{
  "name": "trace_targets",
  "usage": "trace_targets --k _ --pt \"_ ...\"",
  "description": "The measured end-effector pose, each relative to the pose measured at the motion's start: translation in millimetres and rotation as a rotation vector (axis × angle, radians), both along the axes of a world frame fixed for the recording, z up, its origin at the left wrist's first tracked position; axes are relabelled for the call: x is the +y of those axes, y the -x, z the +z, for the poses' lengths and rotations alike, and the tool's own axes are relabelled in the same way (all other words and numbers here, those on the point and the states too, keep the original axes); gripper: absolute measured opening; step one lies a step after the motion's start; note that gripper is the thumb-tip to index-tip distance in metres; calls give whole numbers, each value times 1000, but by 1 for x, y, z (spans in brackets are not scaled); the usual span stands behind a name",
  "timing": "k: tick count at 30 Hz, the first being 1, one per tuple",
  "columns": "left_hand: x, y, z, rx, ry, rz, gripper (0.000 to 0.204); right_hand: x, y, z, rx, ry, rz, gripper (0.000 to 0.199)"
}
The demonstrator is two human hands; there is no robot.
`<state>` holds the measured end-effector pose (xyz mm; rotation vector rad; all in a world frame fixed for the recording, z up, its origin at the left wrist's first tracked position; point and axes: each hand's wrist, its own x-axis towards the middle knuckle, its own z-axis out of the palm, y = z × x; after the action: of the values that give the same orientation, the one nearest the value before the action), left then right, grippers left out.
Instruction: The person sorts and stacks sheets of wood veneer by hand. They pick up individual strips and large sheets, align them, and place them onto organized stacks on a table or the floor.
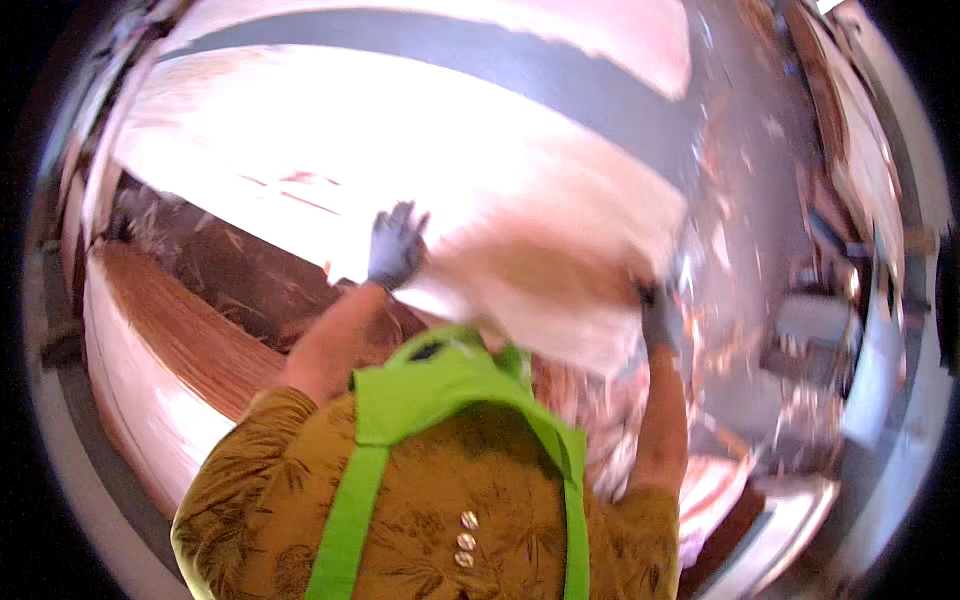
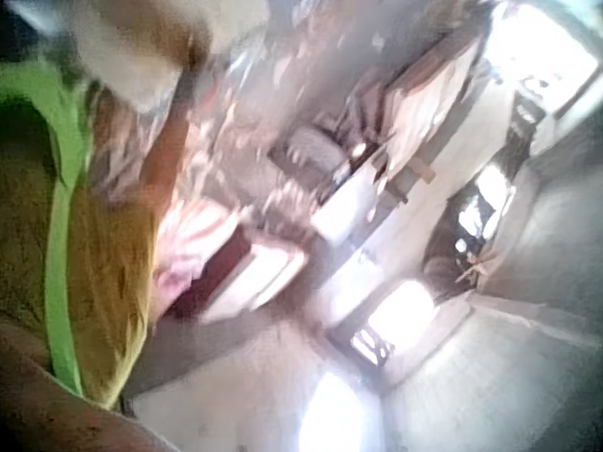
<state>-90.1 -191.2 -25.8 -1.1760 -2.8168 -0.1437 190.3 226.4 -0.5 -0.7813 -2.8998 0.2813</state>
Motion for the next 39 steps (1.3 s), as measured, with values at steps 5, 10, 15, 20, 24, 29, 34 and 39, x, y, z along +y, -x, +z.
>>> trace_targets --k 5,10,15,20,24,29,34,39 --pt "-6 1 15 -68 85 22 53 -18 6 5 -103 49 -5 36" --pt "-5 -1 36 -31 -139 -87 63 0 -7 -23 62 58 -105 29" --pt "-15 -4 27 17 -150 -59 63 3 -1 -20 50 61 0 20" --pt "-11 -3 30 -3 -177 -69 57 6 -7 -24 118 52 -70 12" --pt "-15 -3 29 -4 -188 -52 55 0 1 11 -59 51 -214 19" --pt "-8 -1 37 -15 -191 -71 52 0 -32 27 -38 4 -321 22" --pt "-17 0 12 22 -250 -33 52 0 -68 18 167 128 -226 27" --pt "-16 3 23 6 -269 -72 53 -95 34 -19 194 747 -126 38"
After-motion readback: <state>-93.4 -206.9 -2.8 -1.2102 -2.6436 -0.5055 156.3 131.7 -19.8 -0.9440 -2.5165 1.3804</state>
